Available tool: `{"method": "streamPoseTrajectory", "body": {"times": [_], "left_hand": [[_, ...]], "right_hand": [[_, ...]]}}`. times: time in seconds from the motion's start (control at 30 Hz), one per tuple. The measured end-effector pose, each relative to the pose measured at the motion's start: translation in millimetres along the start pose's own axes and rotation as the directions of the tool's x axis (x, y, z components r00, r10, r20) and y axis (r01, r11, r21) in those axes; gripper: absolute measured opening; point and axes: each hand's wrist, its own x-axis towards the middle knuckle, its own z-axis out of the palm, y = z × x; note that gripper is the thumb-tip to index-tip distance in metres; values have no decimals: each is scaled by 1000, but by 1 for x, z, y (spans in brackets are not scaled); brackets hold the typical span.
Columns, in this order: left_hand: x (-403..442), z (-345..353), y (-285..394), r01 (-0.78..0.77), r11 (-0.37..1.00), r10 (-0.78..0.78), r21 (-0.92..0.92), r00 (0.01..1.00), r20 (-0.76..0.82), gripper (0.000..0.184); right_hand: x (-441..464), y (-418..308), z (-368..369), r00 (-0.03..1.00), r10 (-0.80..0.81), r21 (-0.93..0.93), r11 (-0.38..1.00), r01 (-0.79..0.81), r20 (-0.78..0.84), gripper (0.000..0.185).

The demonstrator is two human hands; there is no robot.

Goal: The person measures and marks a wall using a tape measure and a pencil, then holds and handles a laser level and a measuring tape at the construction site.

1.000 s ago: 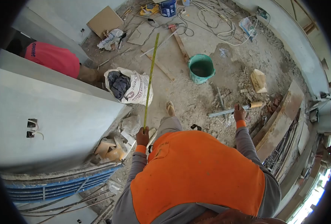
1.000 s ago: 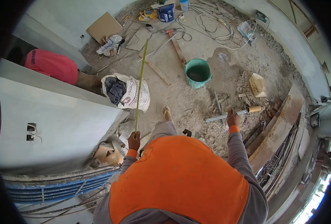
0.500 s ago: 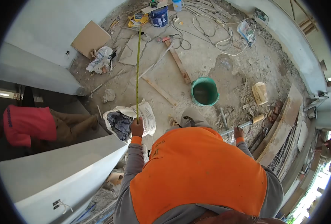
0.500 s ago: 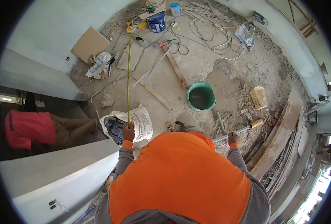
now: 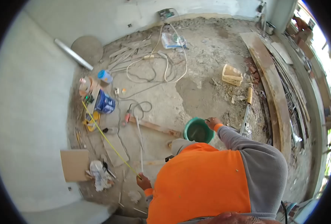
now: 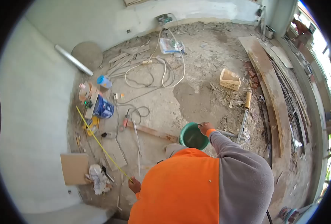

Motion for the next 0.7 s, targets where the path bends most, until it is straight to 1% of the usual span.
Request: {"method": "streamPoseTrajectory", "body": {"times": [0.03, 0.07, 0.1, 0.13, 0.17, 0.2, 0.23, 0.27, 0.3, 0.37, 0.4, 0.43, 0.47, 0.5, 0.53, 0.57, 0.6, 0.63, 0.67, 0.7], "left_hand": [[10, 5, 26, -56, 996, 57, 71, 998, -2, 35], [25, 4, 46, -113, 983, 114, 147, 993, -2, 36], [53, 9, 49, -147, 978, 142, 145, 989, 45, 36], [78, 14, 46, -232, 945, 232, 232, 972, 24, 38], [100, 24, 50, -307, 899, 320, 312, 947, 11, 40], [117, 35, 65, -333, 896, 331, 294, 942, 57, 40], [135, 42, 83, -283, 915, 270, 286, 959, 86, 41], [154, 52, 99, -234, 930, 210, 283, 971, 110, 42], [178, 66, 102, -262, 927, 230, 269, 962, 144, 42], [226, 102, 114, -285, 931, 240, 229, 949, 206, 43], [236, 121, 136, -267, 957, 235, 109, 942, 241, 43], [236, 136, 170, -323, 941, 278, 100, 907, 315, 43], [232, 150, 206, -320, 946, 283, 56, 897, 340, 41], [239, 170, 232, -311, 950, 284, 16, 886, 366, 40], [269, 202, 222, -354, 935, 313, 11, 843, 438, 40], [311, 241, 191, -347, 923, 386, -168, 839, 383, 39], [340, 274, 181, -323, 882, 433, -342, 844, 318, 38], [345, 288, 204, -330, 879, 451, -344, 809, 377, 38], [325, 284, 260, -314, 940, 337, -132, 799, 497, 38], [314, 291, 297, -309, 947, 203, 92, 793, 575, 38]], "right_hand": [[8, -22, -12, 1000, 11, 25, 1000, -11, -7, 36], [20, -39, -18, 1000, 29, 117, 993, -28, -6, 36], [33, -53, -28, 999, 44, 202, 979, -41, -13, 36], [40, -69, -39, 995, 85, 215, 974, -73, -44, 36], [43, -83, -52, 993, 61, 191, 981, -40, -103, 35], [44, -86, -67, 987, 35, 158, 987, -9, -159, 35], [43, -83, -78, 980, 70, 164, 986, -39, -187, 35], [43, -83, -84, 962, 109, 234, 971, -49, -252, 33], [43, -83, -88, 937, 150, 304, 951, -50, -315, 33], [41, -71, -90, 898, 216, 338, 938, -81, -384, 34], [36, -66, -87, 874, 288, 378, 916, -133, -392, 34], [29, -61, -84, 841, 370, 428, 884, -188, -395, 34], [23, -64, -85, 828, 418, 472, 854, -218, -374, 33], [19, -70, -84, 778, 493, 520, 815, -255, -390, 33], [18, -77, -84, 780, 499, 526, 809, -262, -378, 34], [19, -82, -82, 786, 501, 529, 805, -269, -363, 35], [27, -84, -73, 741, 561, 565, 768, -301, -368, 35], [40, -87, -62, 721, 523, 524, 812, -258, -455, 34], [53, -90, -55, 701, 472, 470, 855, -218, -534, 33], [61, -99, -56, 673, 512, 493, 835, -245, -534, 33]]}}
